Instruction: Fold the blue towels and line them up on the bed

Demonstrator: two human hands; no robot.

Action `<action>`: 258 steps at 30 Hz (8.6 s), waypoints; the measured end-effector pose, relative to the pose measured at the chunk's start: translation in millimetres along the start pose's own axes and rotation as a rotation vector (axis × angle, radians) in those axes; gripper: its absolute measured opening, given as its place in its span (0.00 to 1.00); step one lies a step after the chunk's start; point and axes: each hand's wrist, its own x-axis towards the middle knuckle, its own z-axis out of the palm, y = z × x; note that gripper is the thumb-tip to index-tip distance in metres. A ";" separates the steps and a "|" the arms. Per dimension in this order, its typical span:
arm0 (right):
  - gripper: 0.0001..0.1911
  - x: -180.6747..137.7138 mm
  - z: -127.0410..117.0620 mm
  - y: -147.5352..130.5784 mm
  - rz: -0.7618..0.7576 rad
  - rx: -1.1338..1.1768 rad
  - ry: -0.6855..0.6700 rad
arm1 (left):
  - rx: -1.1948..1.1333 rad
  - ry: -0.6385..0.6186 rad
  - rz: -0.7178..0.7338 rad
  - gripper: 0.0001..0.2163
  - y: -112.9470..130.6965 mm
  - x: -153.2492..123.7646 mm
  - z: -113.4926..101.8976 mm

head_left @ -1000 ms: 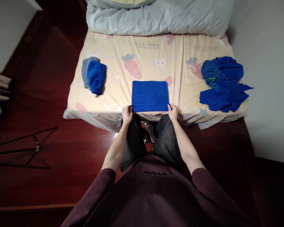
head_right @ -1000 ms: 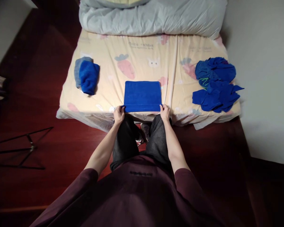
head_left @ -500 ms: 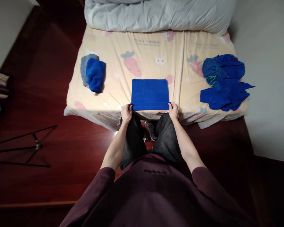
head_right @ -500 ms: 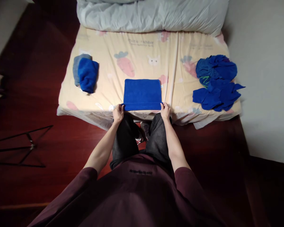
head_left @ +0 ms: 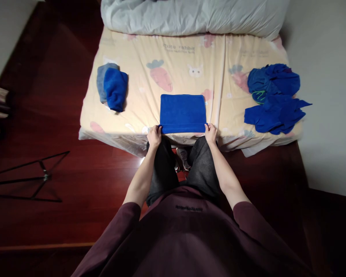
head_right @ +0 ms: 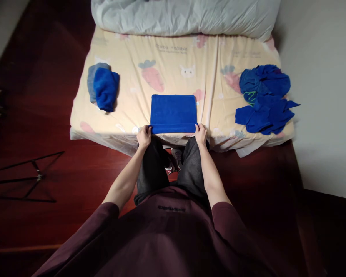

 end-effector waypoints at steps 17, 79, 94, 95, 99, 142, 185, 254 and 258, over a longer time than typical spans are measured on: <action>0.17 -12.2 -27.6 -24.5 -0.352 0.015 -0.055 | -0.145 -0.145 0.375 0.18 3.6 -5.3 -6.1; 0.26 -5.8 -17.2 -11.8 -0.081 -0.139 -0.108 | -0.188 0.082 0.133 0.12 -14.6 5.3 4.6; 0.21 -7.6 -18.4 -22.6 -0.051 -0.187 -0.067 | -0.132 0.028 0.157 0.18 0.1 -1.1 -6.3; 0.21 -7.7 -18.6 -23.1 -0.055 -0.188 -0.065 | -0.120 0.027 0.158 0.19 0.4 -1.3 -6.4; 0.21 -8.0 -19.6 -25.4 -0.062 -0.187 -0.071 | -0.102 0.029 0.159 0.20 2.0 -2.0 -6.9; 0.26 -14.8 -27.4 -34.3 -0.430 -0.206 -0.204 | -0.191 -0.185 0.357 0.22 3.1 -0.8 -12.3; 0.33 -11.4 -31.9 -33.5 -0.409 -0.235 -0.313 | -0.245 -0.062 0.365 0.28 -16.4 9.0 0.9; 0.24 -7.5 -27.4 -35.7 -0.476 -0.215 -0.244 | -0.176 -0.263 0.492 0.23 11.7 13.0 -6.6; 0.22 -6.3 -30.2 -40.6 -0.489 -0.220 -0.339 | -0.156 -0.256 0.480 0.27 15.0 14.4 -4.4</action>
